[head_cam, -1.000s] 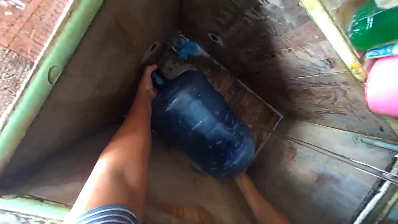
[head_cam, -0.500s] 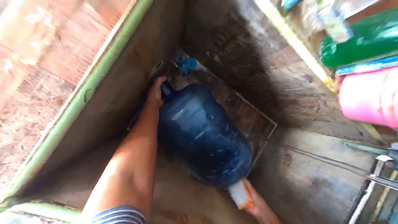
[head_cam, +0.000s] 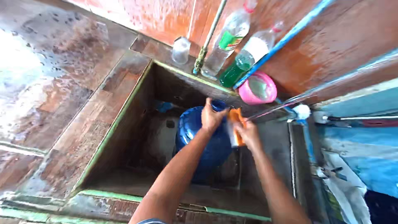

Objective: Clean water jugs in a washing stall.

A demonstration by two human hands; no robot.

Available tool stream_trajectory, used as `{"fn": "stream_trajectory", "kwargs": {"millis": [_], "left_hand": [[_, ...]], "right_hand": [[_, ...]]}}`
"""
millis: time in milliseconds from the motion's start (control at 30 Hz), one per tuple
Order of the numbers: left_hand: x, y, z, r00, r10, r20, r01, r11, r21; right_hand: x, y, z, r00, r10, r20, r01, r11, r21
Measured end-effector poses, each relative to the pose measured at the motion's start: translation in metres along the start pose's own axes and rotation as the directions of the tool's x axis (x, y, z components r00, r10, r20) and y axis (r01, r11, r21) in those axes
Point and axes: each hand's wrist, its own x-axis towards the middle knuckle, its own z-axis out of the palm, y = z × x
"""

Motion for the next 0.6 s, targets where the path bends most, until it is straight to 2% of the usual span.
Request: {"fn": "stream_trajectory", "kwargs": {"millis": [67,100,167,233,267,300,333,400,433,467,533,600], "left_hand": [[-0.02,0.007,0.028,0.987,0.008,0.163,-0.032,0.989,0.144],[-0.028,0.01,0.036,0.971,0.002,0.241,-0.045,0.984,0.174],[-0.044,0.007,0.045,0.91,0.024,0.415,-0.108,0.977,0.181],[-0.064,0.0,0.049,0.81,0.052,0.583,-0.196,0.963,0.187],[-0.07,0.0,0.047,0.792,0.066,0.608,-0.241,0.947,0.211],[-0.071,-0.002,0.043,0.825,0.092,0.558,-0.275,0.928,0.253],[-0.071,-0.005,0.037,0.888,0.133,0.44,-0.288,0.908,0.306],[-0.067,-0.011,0.025,0.975,0.187,0.121,-0.219,0.901,0.374],[-0.065,-0.011,0.023,0.981,0.195,-0.009,-0.179,0.92,0.349],[-0.067,-0.012,0.024,0.976,0.204,-0.073,-0.169,0.928,0.332],[-0.083,-0.02,0.023,0.967,0.253,-0.024,-0.23,0.911,0.341],[-0.093,-0.025,0.017,0.949,0.284,0.139,-0.315,0.89,0.33]], "right_hand": [[-0.041,0.001,-0.008,0.999,0.018,0.041,-0.009,0.981,-0.193],[-0.048,0.008,-0.012,0.998,0.04,0.04,-0.031,0.978,-0.207],[-0.032,0.026,-0.02,0.997,0.046,0.058,-0.033,0.976,-0.214],[-0.006,0.055,-0.018,0.997,-0.013,0.07,0.023,0.99,-0.139],[-0.003,0.065,-0.016,0.998,-0.043,0.053,0.048,0.994,-0.1],[-0.011,0.069,-0.013,0.997,-0.068,0.04,0.07,0.995,-0.069],[-0.031,0.073,-0.009,0.996,-0.088,0.032,0.089,0.996,-0.031],[-0.082,0.075,0.007,0.992,-0.125,0.027,0.122,0.988,0.095],[-0.095,0.068,0.011,0.99,-0.139,0.029,0.134,0.981,0.141],[-0.095,0.058,0.013,0.99,-0.138,0.043,0.13,0.98,0.152],[-0.056,0.038,0.008,0.987,-0.099,0.128,0.088,0.992,0.093],[-0.001,0.038,0.013,0.987,-0.11,0.116,0.101,0.991,0.084]]}}
